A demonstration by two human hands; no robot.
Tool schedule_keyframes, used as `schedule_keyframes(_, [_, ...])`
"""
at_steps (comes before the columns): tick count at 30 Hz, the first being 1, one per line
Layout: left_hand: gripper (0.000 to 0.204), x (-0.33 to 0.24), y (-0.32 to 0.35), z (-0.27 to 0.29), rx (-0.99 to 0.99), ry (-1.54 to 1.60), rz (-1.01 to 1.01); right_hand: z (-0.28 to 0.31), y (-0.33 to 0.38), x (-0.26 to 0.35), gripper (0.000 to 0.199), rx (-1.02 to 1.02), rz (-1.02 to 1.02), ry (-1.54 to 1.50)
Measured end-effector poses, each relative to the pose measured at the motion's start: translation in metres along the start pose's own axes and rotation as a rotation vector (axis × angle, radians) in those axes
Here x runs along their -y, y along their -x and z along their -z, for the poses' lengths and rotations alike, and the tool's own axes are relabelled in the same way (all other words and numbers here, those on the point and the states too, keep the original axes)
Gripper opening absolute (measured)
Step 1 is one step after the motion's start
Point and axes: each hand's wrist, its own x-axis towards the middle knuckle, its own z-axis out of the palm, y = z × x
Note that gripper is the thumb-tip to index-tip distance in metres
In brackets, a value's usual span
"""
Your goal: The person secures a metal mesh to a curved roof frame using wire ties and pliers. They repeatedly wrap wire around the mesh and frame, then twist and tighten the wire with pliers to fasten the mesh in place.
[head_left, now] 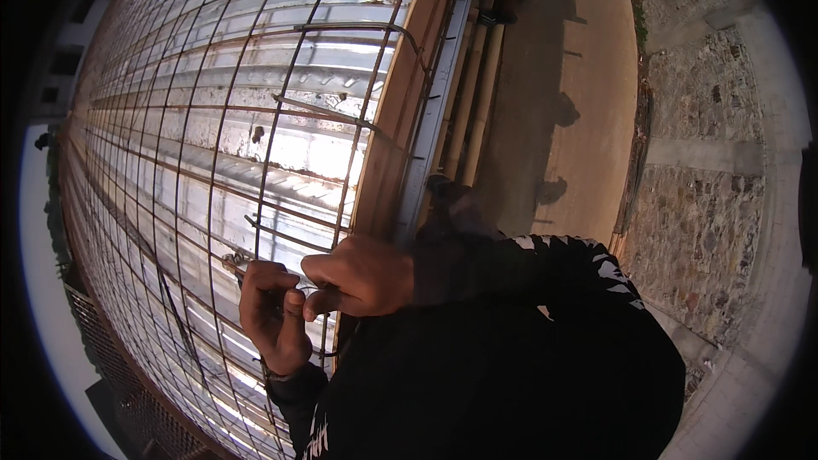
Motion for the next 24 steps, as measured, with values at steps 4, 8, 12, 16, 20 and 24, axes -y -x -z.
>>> schedule_keyframes(4, [0.047,-0.008,0.012,0.003,0.544,0.051,0.721,0.023,0.08,-0.05,0.057,0.133,-0.24,-0.09])
schedule_keyframes(8, [0.035,0.012,0.034,-0.021,0.756,0.122,0.636,0.033,0.129,-0.089,0.05,-0.154,-0.537,-0.13])
schedule_keyframes(12, [0.028,0.032,0.046,-0.026,0.783,0.018,0.625,0.0,0.113,-0.098,0.035,-0.216,-0.475,-0.009])
schedule_keyframes(16, [0.03,0.041,0.06,-0.015,0.735,0.144,0.745,-0.043,0.113,-0.108,0.057,-0.26,-0.232,-0.059])
schedule_keyframes(20, [0.048,0.052,0.073,-0.015,0.75,0.171,0.717,-0.054,0.142,-0.136,0.031,-0.48,-0.551,0.002])
schedule_keyframes(24, [0.065,0.056,0.066,-0.038,0.673,0.183,0.903,-0.024,0.124,-0.163,0.031,-0.764,-0.582,-0.049])
